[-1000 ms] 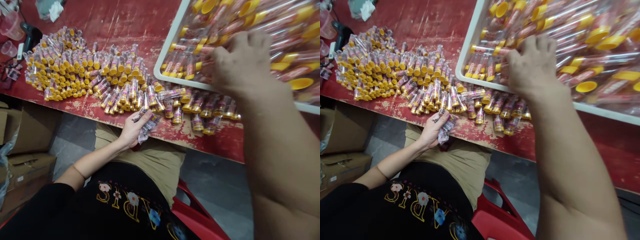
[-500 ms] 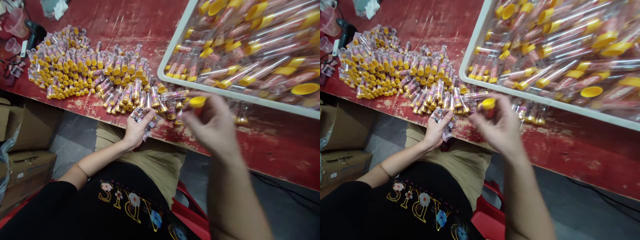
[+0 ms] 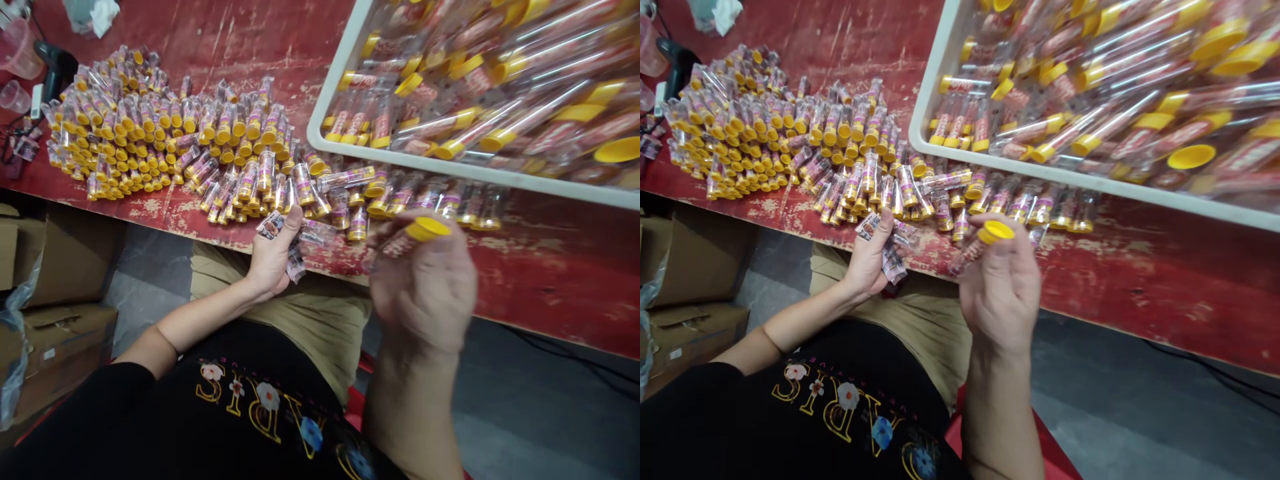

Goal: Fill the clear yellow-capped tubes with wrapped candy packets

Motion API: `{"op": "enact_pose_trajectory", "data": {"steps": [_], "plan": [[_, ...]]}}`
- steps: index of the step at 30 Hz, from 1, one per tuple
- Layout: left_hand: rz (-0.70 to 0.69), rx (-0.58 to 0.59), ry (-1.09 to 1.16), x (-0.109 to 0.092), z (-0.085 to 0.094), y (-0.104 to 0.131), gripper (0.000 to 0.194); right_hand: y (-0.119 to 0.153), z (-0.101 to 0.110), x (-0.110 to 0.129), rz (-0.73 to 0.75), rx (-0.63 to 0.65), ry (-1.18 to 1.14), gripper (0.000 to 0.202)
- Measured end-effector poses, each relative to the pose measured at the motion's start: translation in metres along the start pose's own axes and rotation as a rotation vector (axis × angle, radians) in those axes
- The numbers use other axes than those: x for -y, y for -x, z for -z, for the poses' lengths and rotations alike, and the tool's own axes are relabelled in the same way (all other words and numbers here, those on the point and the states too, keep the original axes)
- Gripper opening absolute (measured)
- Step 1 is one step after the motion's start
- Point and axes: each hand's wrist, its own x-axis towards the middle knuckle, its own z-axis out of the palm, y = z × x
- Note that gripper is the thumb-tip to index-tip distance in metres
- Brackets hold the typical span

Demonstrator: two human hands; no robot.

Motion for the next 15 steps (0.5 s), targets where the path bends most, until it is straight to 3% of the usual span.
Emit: {"op": "enact_pose_trajectory", "data": {"steps": [5,11,15], "plan": [[0.058,0.066,-0.002,-0.001,0.000,0.004,0.057,0.009,-0.002,0.024,0.009,-0.028,-0.089,0.032],[0.106,0.168,-0.006,0.004,0.000,0.007,0.058,0.021,-0.010,0.000,0.282,-0.219,0.104,0.034],[0.134,0.248,-0.010,0.001,-0.001,0.013,0.059,0.037,0.002,-0.011,0.394,-0.212,0.225,0.037]]}}
